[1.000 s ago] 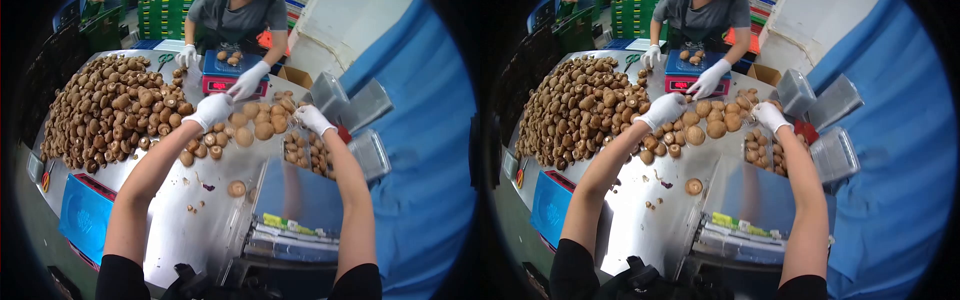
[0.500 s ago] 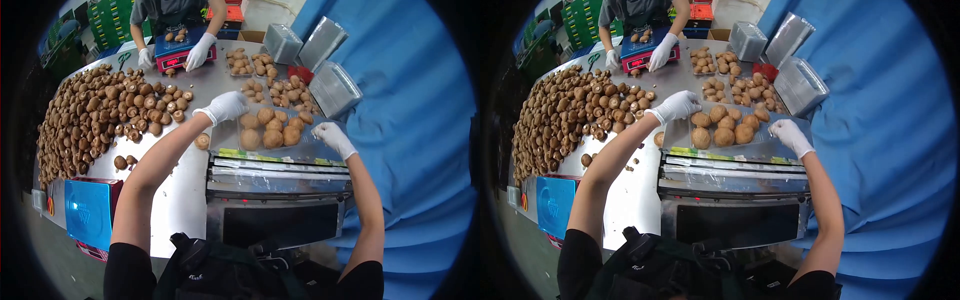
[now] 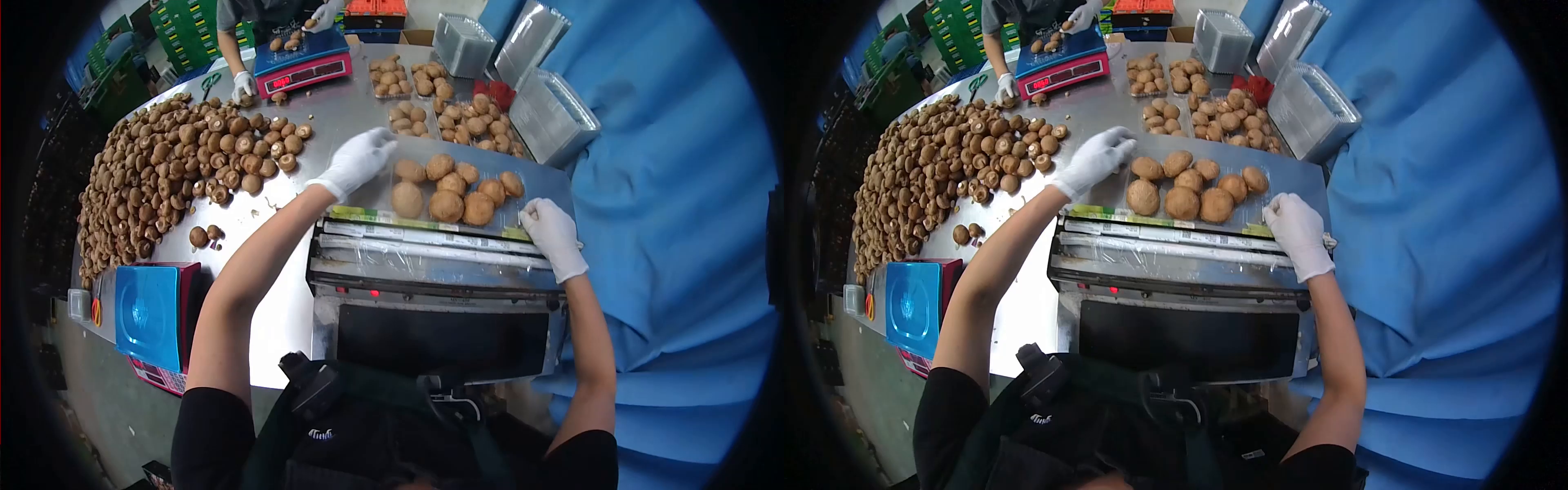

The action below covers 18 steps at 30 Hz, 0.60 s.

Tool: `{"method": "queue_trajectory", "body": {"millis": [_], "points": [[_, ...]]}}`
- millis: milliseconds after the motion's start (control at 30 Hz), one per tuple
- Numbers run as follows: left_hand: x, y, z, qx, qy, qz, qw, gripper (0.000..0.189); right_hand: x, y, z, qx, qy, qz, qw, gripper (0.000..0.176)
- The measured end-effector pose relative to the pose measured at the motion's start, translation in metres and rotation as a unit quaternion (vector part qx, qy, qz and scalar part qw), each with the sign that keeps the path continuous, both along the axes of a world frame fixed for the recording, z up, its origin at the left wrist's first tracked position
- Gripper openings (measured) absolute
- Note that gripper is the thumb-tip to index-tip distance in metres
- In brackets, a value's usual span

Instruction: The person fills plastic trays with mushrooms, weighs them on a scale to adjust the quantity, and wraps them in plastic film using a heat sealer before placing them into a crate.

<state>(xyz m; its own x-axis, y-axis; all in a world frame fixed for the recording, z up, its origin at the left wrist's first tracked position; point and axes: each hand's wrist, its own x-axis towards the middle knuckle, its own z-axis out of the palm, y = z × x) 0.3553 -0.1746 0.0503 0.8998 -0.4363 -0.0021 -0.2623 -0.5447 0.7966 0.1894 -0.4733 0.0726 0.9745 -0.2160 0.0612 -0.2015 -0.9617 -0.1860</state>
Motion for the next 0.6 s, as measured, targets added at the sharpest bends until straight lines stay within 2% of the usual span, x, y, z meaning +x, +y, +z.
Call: {"method": "queue_trajectory", "body": {"millis": [100, 167, 233, 300, 367, 400, 433, 500, 600], "points": [[-0.024, 0.027, -0.005, -0.049, -0.102, 0.050, 0.992, 0.034, -0.002, -0.005, -0.001, -0.022, -0.015, 0.000, 1.000, 0.018], [-0.055, 0.041, 0.008, -0.008, -0.118, 0.092, 0.989, 0.027, -0.004, -0.005, 0.002, -0.077, -0.005, 0.021, 0.997, 0.019], [-0.086, 0.052, 0.026, 0.040, -0.123, 0.092, 0.987, 0.021, -0.012, -0.008, 0.008, -0.062, 0.016, 0.010, 0.998, 0.022], [-0.111, 0.065, 0.019, 0.035, -0.157, 0.093, 0.983, 0.020, -0.025, -0.011, 0.017, 0.005, -0.164, -0.037, 0.986, 0.026], [-0.135, 0.078, 0.018, 0.107, -0.180, 0.096, 0.973, 0.021, -0.050, -0.021, 0.026, 0.051, -0.212, -0.041, 0.975, 0.026], [-0.145, 0.084, 0.019, 0.121, -0.177, 0.104, 0.971, 0.023, -0.067, -0.014, 0.038, 0.045, -0.178, -0.069, 0.981, 0.026], [-0.153, 0.087, 0.018, 0.133, -0.175, 0.112, 0.969, 0.024, -0.082, -0.012, 0.041, -0.033, -0.129, -0.106, 0.985, 0.029], [-0.159, 0.087, 0.013, 0.116, -0.195, 0.103, 0.968, 0.026, -0.108, -0.026, 0.020, -0.206, -0.067, -0.109, 0.970, 0.034], [-0.158, 0.074, 0.008, 0.164, -0.239, 0.067, 0.955, 0.035, -0.116, -0.028, -0.004, -0.268, -0.026, -0.114, 0.956, 0.037]]}}
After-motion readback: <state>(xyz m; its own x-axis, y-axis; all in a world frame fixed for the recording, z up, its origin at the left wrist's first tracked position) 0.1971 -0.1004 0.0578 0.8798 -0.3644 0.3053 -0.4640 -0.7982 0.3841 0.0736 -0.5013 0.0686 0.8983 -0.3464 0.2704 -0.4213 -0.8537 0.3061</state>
